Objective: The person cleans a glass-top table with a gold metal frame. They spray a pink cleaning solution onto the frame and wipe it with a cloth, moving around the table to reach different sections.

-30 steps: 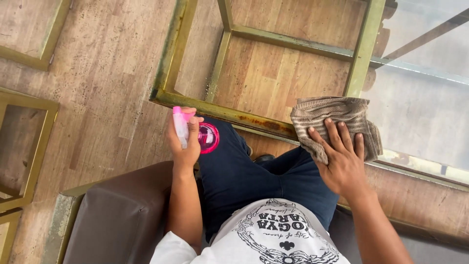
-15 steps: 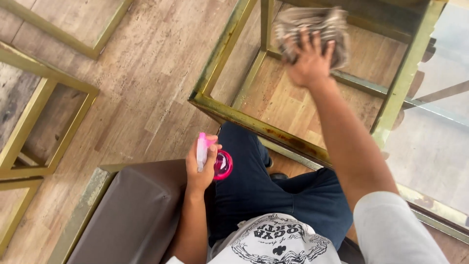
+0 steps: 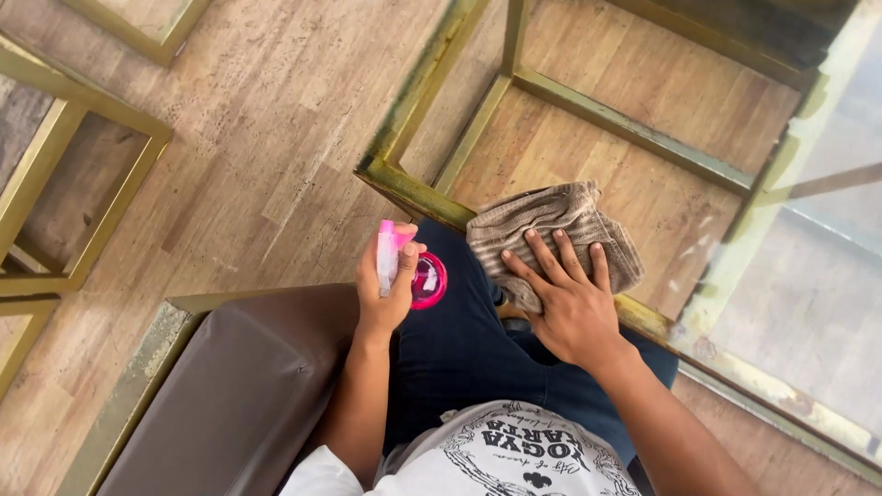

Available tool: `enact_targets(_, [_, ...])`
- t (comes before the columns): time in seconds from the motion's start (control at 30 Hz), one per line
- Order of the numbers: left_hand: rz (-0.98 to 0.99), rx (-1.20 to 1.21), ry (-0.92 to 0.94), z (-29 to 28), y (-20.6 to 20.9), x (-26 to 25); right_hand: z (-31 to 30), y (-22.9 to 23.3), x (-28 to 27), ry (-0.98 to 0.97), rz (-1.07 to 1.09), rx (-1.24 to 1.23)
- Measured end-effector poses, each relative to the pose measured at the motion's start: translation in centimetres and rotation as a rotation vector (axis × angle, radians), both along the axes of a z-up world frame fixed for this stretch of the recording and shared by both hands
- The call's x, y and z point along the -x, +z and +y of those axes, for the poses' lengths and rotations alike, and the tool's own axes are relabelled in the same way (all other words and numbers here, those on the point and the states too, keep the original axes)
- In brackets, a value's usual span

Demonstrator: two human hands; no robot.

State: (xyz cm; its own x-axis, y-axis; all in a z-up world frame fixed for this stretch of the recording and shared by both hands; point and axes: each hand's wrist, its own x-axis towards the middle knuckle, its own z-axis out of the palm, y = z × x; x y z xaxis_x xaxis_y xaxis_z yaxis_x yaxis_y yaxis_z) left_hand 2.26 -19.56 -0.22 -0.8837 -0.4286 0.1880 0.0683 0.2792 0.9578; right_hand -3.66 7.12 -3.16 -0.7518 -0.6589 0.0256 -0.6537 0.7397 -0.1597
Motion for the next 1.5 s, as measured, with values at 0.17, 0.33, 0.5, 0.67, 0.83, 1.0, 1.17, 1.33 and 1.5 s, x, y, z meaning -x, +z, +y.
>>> enact_targets(0.17, [0.001, -0.043, 0.038, -0.5, -0.3, -0.4, -6.4, -2.9, 14.4, 0.155, 0.254, 0.158])
enact_targets(0.33, [-0.075, -0.057, 0.049, -0.5, -0.6, -2.2, -16.3, 5.7, 21.6, -0.129, -0.35, -0.176])
enact_targets(0.5, [-0.075, -0.099, 0.088, -0.7, -1.8, -2.6, -16.9, 4.4, 14.7, -0.008, -0.329, -0.278])
enact_targets(0.67, [0.047, -0.06, 0.101, -0.5, -2.8, -2.3, -8.2, 1.7, 5.3, 0.298, -0.043, -0.124])
enact_targets(0.83, [0.026, -0.1, 0.07, 0.4, -3.5, -2.2, -0.6, 1.6, 1.0, 0.173, -0.071, -0.096])
enact_targets(1.0, [0.024, -0.125, 0.049, 0.6, -4.1, -2.4, -1.3, 1.0, 1.3, 0.098, -0.056, -0.012])
enact_targets(1.17, [0.031, -0.071, 0.056, 0.1, -5.0, -2.4, -10.0, 1.0, 6.9, 0.23, -0.135, -0.065])
enact_targets(1.33, [0.013, -0.108, 0.082, 0.0, -4.7, -3.0, -17.9, 0.4, 14.5, 0.266, -0.079, 0.001])
enact_targets(1.5, [0.011, -0.115, 0.141, -0.3, -3.7, -4.0, -18.5, 3.6, 22.9, 0.16, -0.105, -0.044])
